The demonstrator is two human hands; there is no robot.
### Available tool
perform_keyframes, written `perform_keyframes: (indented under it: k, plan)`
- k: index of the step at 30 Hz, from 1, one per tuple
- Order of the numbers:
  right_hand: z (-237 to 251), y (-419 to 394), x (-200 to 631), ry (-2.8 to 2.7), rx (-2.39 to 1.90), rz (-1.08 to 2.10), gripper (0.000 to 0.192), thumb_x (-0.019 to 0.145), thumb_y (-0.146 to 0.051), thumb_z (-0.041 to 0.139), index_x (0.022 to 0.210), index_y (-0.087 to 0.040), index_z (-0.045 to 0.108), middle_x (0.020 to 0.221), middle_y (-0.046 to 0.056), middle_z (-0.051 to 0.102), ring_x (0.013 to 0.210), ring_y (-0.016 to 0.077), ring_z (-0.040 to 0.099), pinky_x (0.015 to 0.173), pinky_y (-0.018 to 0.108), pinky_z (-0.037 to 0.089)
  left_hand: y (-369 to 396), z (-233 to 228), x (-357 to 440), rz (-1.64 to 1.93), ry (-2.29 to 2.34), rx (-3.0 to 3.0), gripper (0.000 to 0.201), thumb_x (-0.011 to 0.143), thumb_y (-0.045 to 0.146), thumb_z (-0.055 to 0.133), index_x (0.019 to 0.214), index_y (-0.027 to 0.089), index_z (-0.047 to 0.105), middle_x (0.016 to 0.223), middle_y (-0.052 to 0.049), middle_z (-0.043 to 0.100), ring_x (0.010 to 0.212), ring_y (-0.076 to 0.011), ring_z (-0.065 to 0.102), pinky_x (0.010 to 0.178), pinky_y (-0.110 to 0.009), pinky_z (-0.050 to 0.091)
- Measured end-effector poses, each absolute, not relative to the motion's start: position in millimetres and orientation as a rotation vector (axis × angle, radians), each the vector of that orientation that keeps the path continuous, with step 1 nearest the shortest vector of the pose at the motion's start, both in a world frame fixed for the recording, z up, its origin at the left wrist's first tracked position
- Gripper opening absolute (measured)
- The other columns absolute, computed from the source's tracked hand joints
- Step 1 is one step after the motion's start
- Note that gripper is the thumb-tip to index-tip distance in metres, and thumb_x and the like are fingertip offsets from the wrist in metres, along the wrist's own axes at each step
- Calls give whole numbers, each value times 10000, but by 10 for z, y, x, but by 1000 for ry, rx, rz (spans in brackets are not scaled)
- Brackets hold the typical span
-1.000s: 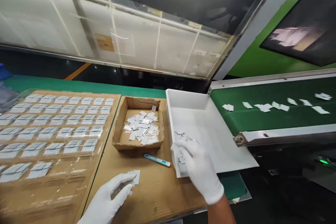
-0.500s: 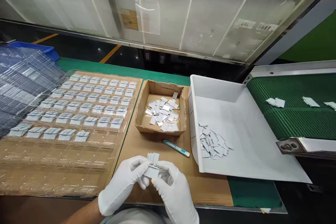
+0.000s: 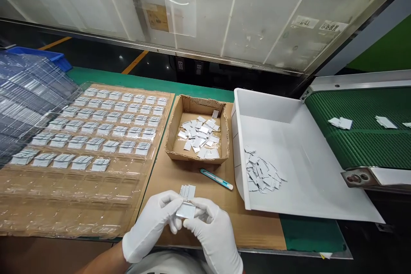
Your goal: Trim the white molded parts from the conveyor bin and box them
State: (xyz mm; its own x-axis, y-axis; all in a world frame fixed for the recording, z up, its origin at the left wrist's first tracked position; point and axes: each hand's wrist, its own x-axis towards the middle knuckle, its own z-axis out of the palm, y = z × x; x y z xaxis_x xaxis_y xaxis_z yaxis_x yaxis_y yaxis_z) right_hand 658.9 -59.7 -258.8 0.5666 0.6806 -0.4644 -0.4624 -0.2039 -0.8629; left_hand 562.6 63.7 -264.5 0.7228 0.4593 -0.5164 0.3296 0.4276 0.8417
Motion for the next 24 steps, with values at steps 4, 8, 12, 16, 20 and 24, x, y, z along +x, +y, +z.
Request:
perform_keyframes:
  k: [4,8,12,16,20,24]
  plan:
    - [-2626,-605,6581,-205,-1427,1041,320,568,-149,780,879,-222,772,841,4,764,800,197,694,740,250,535,632,-2665,5608,85,815,1142,515,686,628,686,692,116,629,448,-25,617,362,-111,533,390,-205,418]
    - [-2674,-620,6571,-202,-1424,1055,331,571,-143,779,892,-223,767,823,1,766,785,194,698,733,249,536,626,-2690,5605,78,812,1148,510,713,619,665,713,109,641,446,-26,620,357,-111,532,390,-202,404]
    - [-2678,-622,6574,-213,-1419,1056,330,587,-151,778,908,-229,765,842,0,768,798,189,698,751,246,534,624,-2695,5602,70,821,1144,537,701,638,659,733,102,652,443,-29,621,355,-115,532,390,-206,399]
    - [-2659,-610,6579,-225,-1423,1063,321,590,-155,771,902,-232,764,832,-6,764,794,183,695,743,238,532,621,-2694,5585,77,823,1138,511,710,632,654,695,122,630,445,-33,627,364,-122,545,404,-211,408]
    - [-2659,-611,6567,-237,-1456,1061,326,606,-177,757,928,-226,757,833,-2,758,788,182,685,744,242,530,619,-2706,5572,81,815,1139,484,724,615,646,662,137,609,448,-35,628,373,-127,553,413,-217,416]
    - [-2679,-651,6587,-321,-1582,1029,310,655,-233,721,963,-203,737,893,31,743,820,198,670,763,270,529,627,-2670,5568,55,818,1152,451,706,587,656,648,142,607,459,-26,621,383,-120,539,423,-225,427]
